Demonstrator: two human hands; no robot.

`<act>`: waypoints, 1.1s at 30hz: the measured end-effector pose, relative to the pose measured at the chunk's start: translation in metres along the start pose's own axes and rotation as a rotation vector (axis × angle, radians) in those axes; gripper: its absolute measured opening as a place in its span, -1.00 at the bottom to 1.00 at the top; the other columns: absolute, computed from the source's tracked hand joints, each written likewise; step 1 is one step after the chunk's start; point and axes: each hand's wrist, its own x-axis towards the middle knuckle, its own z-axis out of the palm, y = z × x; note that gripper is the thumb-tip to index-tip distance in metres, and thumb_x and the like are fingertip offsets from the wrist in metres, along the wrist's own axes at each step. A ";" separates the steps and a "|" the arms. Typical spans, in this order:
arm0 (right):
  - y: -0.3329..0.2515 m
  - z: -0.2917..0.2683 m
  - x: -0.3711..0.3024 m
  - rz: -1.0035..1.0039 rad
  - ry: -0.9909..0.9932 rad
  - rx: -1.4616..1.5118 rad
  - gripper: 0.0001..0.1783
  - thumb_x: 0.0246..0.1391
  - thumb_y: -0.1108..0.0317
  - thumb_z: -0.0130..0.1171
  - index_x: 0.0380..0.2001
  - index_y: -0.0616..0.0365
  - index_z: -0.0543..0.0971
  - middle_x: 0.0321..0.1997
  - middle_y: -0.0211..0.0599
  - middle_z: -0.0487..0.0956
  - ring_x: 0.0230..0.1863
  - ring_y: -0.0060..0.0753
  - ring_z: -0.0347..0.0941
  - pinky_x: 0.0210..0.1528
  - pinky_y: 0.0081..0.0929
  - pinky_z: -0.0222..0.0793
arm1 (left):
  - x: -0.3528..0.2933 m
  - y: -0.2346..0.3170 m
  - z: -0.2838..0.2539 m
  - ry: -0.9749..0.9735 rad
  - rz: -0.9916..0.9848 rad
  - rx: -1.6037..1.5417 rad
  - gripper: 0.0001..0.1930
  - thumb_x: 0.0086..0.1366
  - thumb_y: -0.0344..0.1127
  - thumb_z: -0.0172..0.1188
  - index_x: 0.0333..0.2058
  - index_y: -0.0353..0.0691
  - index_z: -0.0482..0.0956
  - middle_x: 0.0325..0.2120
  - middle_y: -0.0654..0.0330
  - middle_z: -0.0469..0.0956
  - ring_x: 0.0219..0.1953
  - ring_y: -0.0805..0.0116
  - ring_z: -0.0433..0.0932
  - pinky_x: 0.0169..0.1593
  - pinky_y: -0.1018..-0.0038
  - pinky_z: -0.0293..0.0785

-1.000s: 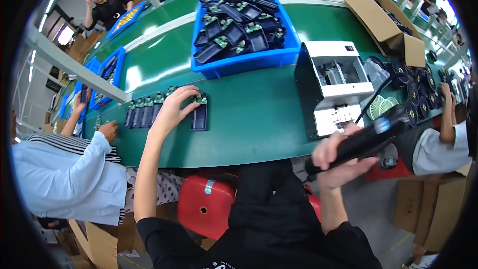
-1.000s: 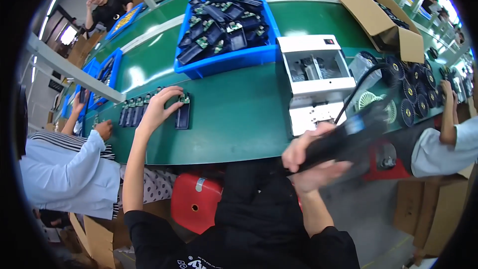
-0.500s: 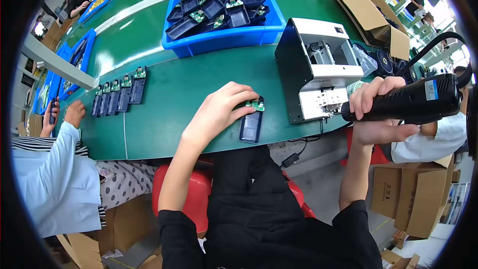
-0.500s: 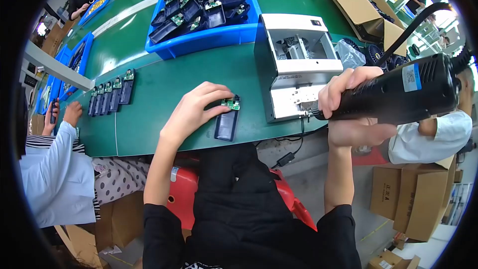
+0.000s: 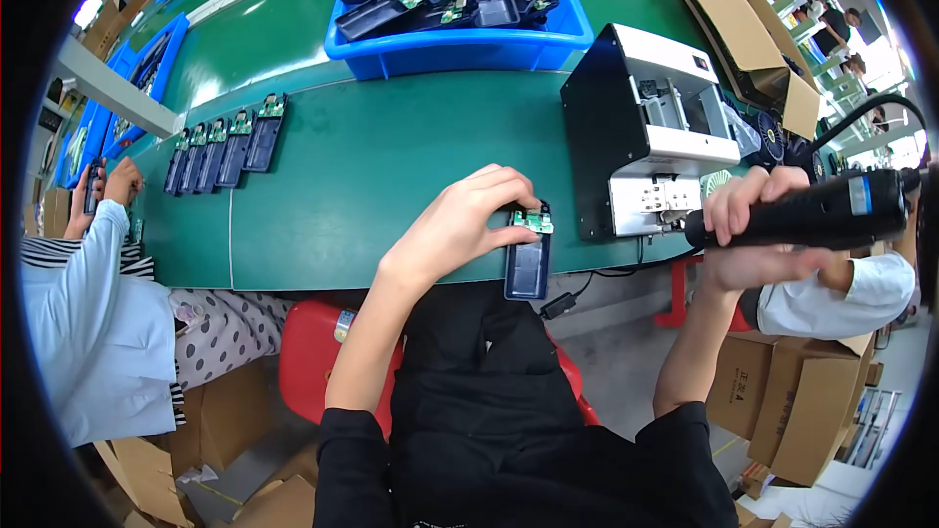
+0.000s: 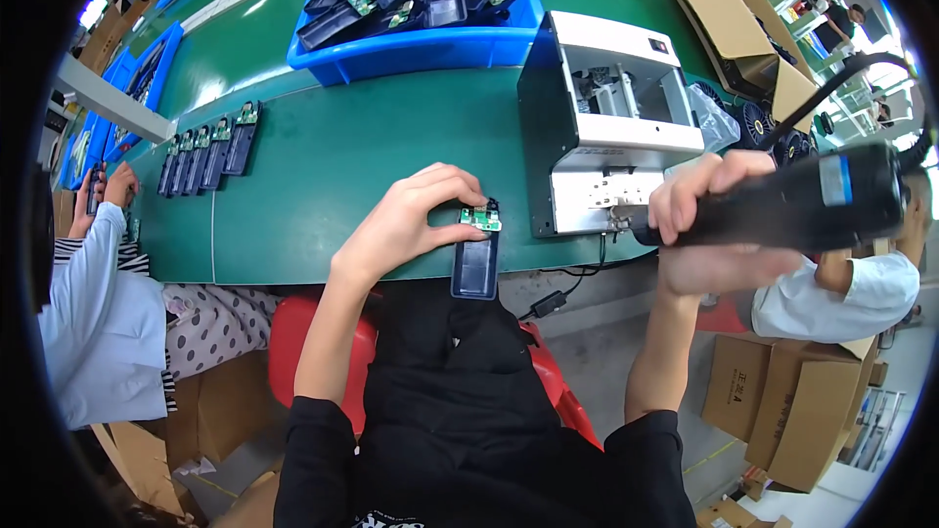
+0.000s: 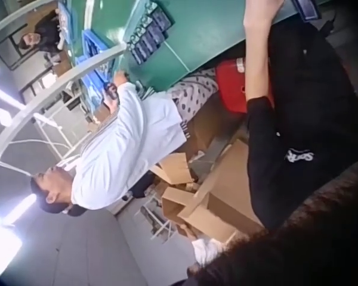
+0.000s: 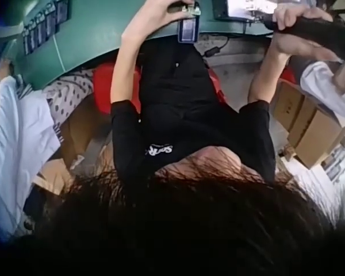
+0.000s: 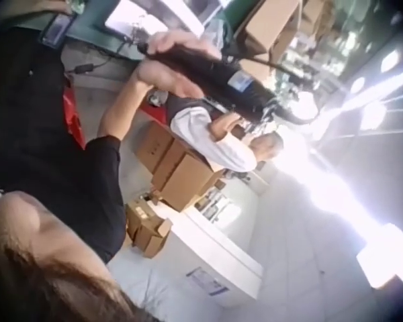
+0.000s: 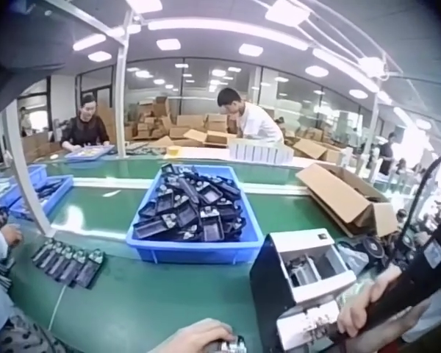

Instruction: The person picks up a circuit board and a plastic casing, fits them together, and uses a power screwdriver to fasten them. They then place the assembled unit on the table and reach into a blue bin for another casing to repeat the process.

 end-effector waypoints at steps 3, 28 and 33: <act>-0.003 0.002 -0.009 0.013 -0.047 0.028 -0.08 -0.10 -0.68 -0.09 -0.33 0.10 0.25 -0.69 -0.44 0.26 -0.79 -0.59 0.16 -0.72 -0.63 0.17 | -0.002 -0.001 0.010 0.011 0.044 -0.018 -0.74 0.01 -0.49 0.41 -0.30 -0.29 0.55 -0.24 0.14 0.58 -0.12 0.16 0.55 -0.03 0.35 0.50; 0.052 0.069 -0.047 -0.017 -0.390 0.211 -0.01 -0.17 -0.71 -0.07 -0.30 0.14 0.23 -0.65 -0.34 0.31 -0.73 -0.52 0.21 -0.67 -0.57 0.24 | -0.008 0.007 0.019 -0.004 0.036 -0.064 -0.73 0.01 -0.48 0.39 -0.30 -0.26 0.52 -0.26 0.17 0.53 -0.11 0.15 0.50 -0.02 0.33 0.48; 0.053 0.070 -0.048 -0.017 -0.380 0.170 -0.02 -0.16 -0.71 -0.07 -0.31 0.14 0.23 -0.66 -0.34 0.30 -0.73 -0.51 0.20 -0.67 -0.56 0.24 | -0.006 0.005 0.020 -0.006 0.062 -0.062 -0.72 0.01 -0.47 0.39 -0.30 -0.27 0.51 -0.27 0.16 0.52 -0.12 0.14 0.50 -0.04 0.31 0.48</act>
